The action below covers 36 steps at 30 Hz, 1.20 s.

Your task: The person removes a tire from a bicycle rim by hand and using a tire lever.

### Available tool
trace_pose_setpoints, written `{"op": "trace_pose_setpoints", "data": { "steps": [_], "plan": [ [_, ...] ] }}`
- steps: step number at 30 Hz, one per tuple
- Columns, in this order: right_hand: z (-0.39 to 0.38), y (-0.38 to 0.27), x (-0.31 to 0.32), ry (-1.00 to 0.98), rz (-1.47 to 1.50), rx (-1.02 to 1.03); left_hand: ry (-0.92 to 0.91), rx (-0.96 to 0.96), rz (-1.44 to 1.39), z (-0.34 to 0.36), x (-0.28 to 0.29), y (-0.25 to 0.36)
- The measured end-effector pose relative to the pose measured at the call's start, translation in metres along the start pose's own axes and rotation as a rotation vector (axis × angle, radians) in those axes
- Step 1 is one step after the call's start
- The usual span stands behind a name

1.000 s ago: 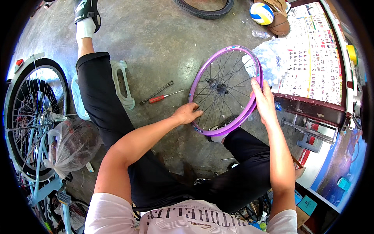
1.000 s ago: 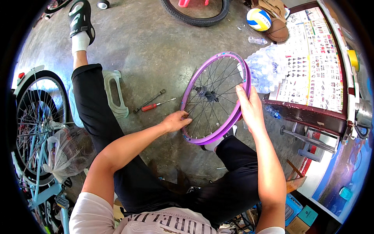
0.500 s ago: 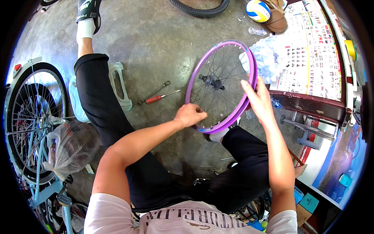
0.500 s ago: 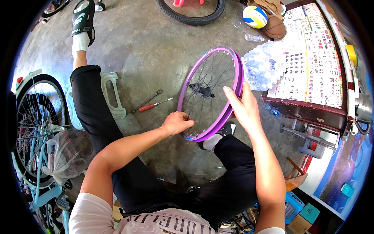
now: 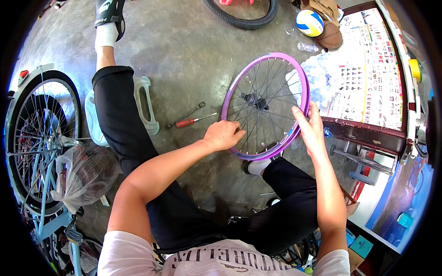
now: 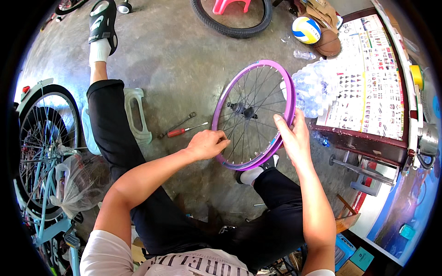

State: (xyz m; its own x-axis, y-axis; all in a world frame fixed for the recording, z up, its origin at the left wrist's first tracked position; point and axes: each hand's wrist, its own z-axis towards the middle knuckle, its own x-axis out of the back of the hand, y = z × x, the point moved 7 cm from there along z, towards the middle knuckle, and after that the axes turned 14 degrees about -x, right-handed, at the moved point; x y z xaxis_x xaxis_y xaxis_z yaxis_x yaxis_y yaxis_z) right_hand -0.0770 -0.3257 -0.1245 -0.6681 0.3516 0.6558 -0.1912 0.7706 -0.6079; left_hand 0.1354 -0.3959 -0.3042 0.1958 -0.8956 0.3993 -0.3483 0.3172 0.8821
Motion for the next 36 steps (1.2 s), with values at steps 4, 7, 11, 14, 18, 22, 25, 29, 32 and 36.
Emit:
{"op": "trace_pose_setpoints", "data": {
  "steps": [4,7,11,14,18,22,25,29,32,36],
  "plan": [
    [0.000,-0.006,-0.007,0.009,-0.031,0.078,-0.024,-0.066,0.072,-0.002,-0.001,-0.006],
    [0.000,-0.009,-0.012,0.009,-0.061,0.112,-0.088,-0.106,0.150,-0.003,-0.003,-0.004],
    [-0.002,-0.014,-0.015,-0.024,-0.052,0.080,-0.124,-0.171,0.223,-0.007,-0.012,-0.003],
    [-0.003,-0.015,-0.017,-0.066,0.020,0.018,-0.177,-0.189,0.257,-0.009,-0.019,-0.003],
    [-0.007,-0.015,-0.021,-0.168,0.162,-0.081,-0.216,-0.194,0.239,-0.009,-0.027,-0.006],
    [-0.007,-0.013,-0.024,-0.260,0.276,-0.132,-0.226,-0.200,0.279,-0.008,-0.027,-0.008],
    [-0.003,-0.010,-0.024,-0.277,0.263,-0.106,-0.236,-0.190,0.298,-0.008,-0.026,-0.009],
    [-0.004,-0.012,-0.022,-0.275,0.270,-0.123,-0.225,-0.237,0.304,-0.009,-0.027,-0.008],
    [-0.005,-0.014,-0.022,-0.287,0.292,-0.147,-0.215,-0.257,0.315,-0.009,-0.025,-0.007],
    [-0.008,-0.016,-0.026,-0.348,0.325,-0.151,-0.247,-0.217,0.347,-0.009,-0.020,-0.005]
  ]
}}
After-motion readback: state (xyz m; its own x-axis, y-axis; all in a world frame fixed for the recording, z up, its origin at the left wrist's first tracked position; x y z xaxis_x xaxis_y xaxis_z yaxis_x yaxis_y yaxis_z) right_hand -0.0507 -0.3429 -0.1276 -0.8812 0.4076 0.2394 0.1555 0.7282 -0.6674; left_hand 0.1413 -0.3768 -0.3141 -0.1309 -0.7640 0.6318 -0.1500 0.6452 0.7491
